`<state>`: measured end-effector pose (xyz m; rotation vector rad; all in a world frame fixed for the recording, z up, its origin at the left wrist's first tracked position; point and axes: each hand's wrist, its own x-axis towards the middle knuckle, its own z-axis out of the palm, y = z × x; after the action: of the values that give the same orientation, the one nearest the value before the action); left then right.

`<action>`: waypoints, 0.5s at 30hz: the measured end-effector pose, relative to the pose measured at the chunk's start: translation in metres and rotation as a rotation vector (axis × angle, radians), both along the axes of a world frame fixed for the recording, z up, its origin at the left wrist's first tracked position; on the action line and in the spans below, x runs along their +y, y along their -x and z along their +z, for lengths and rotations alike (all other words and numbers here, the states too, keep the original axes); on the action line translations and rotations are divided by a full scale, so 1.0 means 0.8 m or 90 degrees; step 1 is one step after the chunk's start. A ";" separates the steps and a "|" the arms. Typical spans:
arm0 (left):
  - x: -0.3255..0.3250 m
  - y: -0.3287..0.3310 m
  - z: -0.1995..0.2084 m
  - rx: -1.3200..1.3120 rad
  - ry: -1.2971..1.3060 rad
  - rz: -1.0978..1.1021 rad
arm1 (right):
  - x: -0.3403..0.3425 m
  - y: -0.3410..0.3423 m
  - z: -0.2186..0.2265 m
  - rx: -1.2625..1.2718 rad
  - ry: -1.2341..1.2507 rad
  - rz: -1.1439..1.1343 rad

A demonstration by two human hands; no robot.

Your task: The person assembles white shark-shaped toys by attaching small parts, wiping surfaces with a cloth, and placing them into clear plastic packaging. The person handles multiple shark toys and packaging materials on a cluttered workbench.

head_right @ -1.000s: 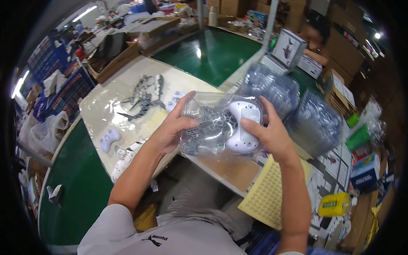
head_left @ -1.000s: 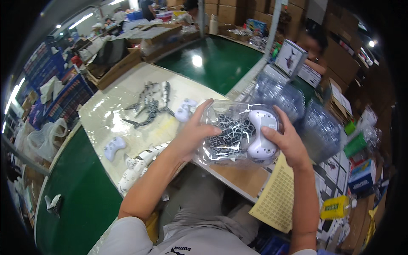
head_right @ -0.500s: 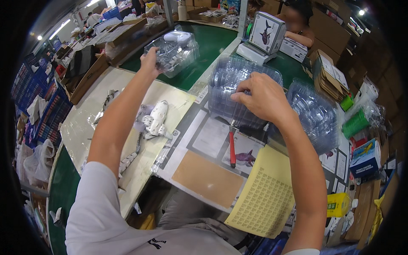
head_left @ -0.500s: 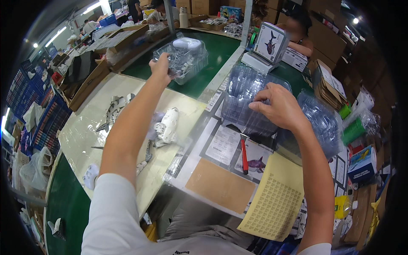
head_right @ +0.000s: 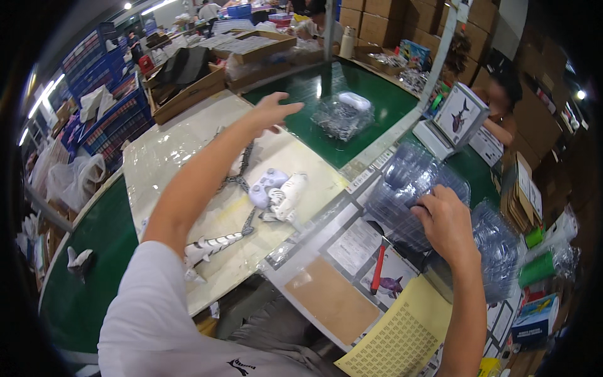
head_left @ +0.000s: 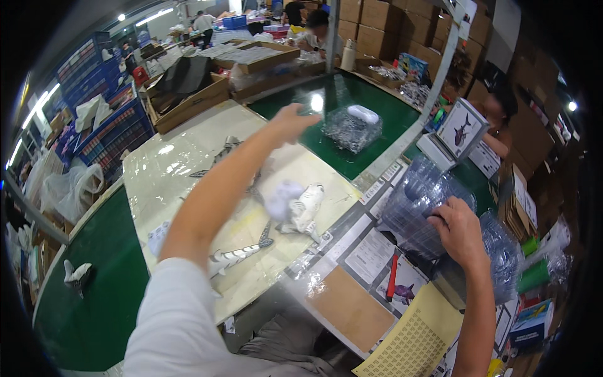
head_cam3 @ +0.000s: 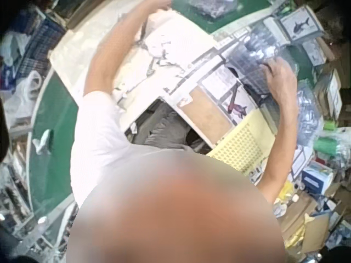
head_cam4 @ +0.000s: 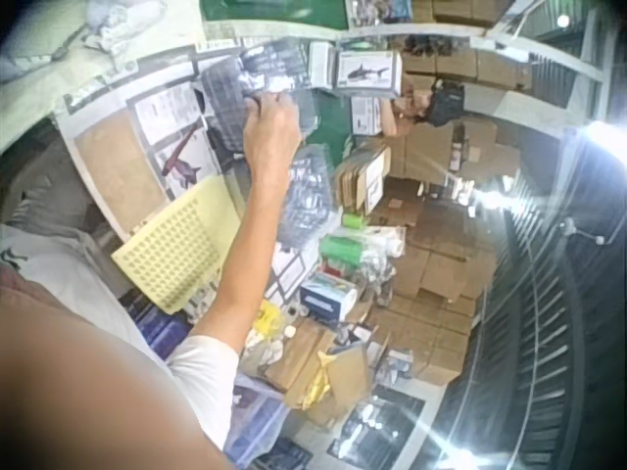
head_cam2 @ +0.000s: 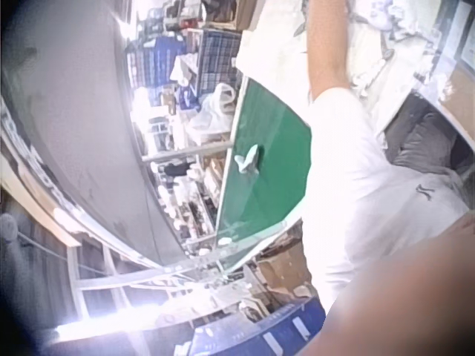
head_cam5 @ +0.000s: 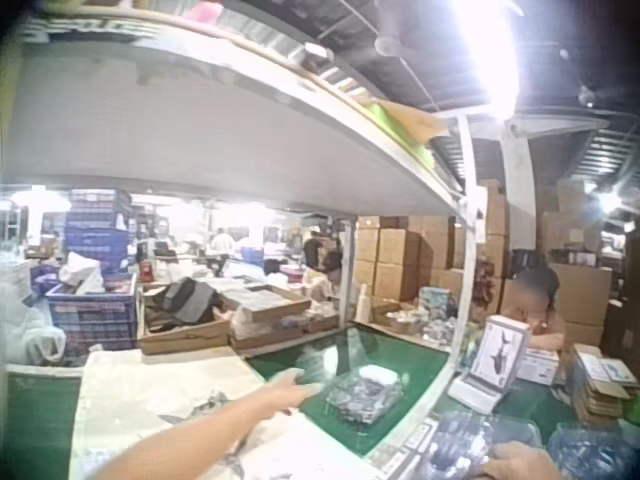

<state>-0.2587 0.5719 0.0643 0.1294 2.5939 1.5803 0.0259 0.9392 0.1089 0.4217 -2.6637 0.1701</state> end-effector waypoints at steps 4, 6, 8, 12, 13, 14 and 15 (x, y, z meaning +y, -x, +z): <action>-0.226 -0.125 0.030 0.119 0.058 0.046 | 0.003 -0.012 -0.024 0.082 -0.014 -0.029; -0.359 -0.207 0.031 0.146 0.041 0.188 | 0.012 -0.007 -0.046 0.174 -0.027 -0.014; -0.486 -0.304 0.032 0.186 0.114 0.346 | 0.029 -0.003 -0.065 0.163 0.005 -0.099; -0.671 -0.532 0.033 0.169 0.396 0.671 | 0.079 0.018 -0.072 0.201 0.109 -0.107; -0.699 -0.579 0.032 0.133 0.467 0.722 | 0.091 0.026 -0.064 0.185 0.188 -0.149; -0.719 -0.616 0.029 0.094 0.529 0.737 | 0.103 0.033 -0.051 0.237 0.153 -0.174; -0.735 -0.645 0.024 0.049 0.581 0.749 | 0.110 0.040 -0.034 0.256 0.184 -0.236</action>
<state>0.2571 -0.0165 0.0837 -1.6138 3.2709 0.2008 -0.0059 1.0269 0.0817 -0.1222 -2.2260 0.3141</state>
